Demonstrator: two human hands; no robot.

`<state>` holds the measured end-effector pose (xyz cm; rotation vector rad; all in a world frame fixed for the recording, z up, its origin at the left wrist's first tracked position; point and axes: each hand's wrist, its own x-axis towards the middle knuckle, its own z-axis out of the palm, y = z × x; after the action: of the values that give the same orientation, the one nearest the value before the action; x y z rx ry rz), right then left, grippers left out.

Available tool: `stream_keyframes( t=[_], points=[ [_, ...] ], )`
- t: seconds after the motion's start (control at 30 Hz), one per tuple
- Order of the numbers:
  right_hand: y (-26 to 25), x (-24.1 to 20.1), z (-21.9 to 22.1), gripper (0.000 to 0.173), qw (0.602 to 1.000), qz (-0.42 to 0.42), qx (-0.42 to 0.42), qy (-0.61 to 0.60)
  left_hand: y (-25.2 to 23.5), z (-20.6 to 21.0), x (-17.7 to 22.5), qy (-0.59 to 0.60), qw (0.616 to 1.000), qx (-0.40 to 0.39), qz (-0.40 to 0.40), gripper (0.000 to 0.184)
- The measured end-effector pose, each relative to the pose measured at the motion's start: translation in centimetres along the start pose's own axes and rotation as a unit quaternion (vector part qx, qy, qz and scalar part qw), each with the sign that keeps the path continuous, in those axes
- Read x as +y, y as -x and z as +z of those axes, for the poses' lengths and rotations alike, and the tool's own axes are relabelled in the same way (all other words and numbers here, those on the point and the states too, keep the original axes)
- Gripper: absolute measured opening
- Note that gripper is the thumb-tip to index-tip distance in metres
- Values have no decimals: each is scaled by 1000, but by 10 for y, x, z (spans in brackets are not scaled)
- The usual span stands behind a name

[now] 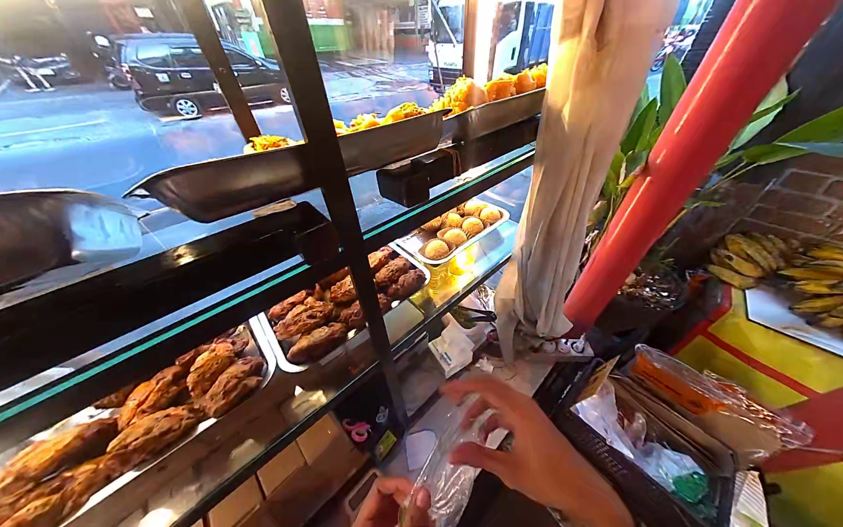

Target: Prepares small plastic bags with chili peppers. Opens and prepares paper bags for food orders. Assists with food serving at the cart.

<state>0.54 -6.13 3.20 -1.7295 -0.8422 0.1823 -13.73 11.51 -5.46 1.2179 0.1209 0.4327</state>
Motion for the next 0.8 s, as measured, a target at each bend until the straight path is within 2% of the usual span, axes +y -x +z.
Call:
stream_keyframes(
  t=[0.03, 0.07, 0.1, 0.17, 0.23, 0.3, 0.33, 0.37, 0.43, 0.47, 0.5, 0.6, 0.7, 0.73, 0.8],
  points=[
    [5, -2, 11, 30, 1000, -21, 14, 5, 0, -4, -1, -10, 1000, -7, 6, 15],
    [9, -6, 17, 17, 998, -53, 41, 14, -2, -11, -2, -35, 999, -25, 14, 30],
    [11, -12, 19, 11, 994, -85, 64, 26, -6, -22, -4, -72, 996, -46, 28, 55],
    [16, -13, 26, 7, 991, -97, 59, 65, -14, -39, -1, -190, 979, -47, 66, 99],
    [26, 8, 39, 8, 993, -35, 4, 109, -13, -36, 8, -308, 945, -38, 108, 112],
    [26, 15, 43, 9, 992, -22, -10, 124, -19, -14, 13, -353, 925, -49, 131, 109],
    [24, 12, 43, 8, 992, -31, -8, 122, -21, -2, 11, -359, 923, -53, 131, 100],
    [27, 10, 45, 8, 993, -35, -6, 111, -17, 10, 7, -354, 926, -51, 121, 85],
    [28, 9, 43, 9, 997, -38, 6, 69, -8, 29, -4, -321, 941, -28, 107, 40],
    [26, 9, 37, 9, 998, -37, 23, 38, -6, 35, -8, -295, 950, -23, 95, 25],
    [24, 7, 29, 10, 999, -29, 45, 7, -3, 40, -9, -266, 961, -26, 74, 19],
    [25, 4, 9, 12, 987, -10, 136, -88, 10, 46, -5, -203, 978, -41, 15, 16],
    [39, -5, 11, 10, 971, -33, 171, -164, 6, 44, -10, -212, 976, -28, 36, 13],
    [49, -11, 16, 7, 967, -15, 165, -194, 1, 39, -13, -221, 974, -15, 56, 12],
    [76, -18, 33, 4, 936, 91, 125, -315, -11, 30, -14, -199, 977, 14, 69, 13]
  ],
)
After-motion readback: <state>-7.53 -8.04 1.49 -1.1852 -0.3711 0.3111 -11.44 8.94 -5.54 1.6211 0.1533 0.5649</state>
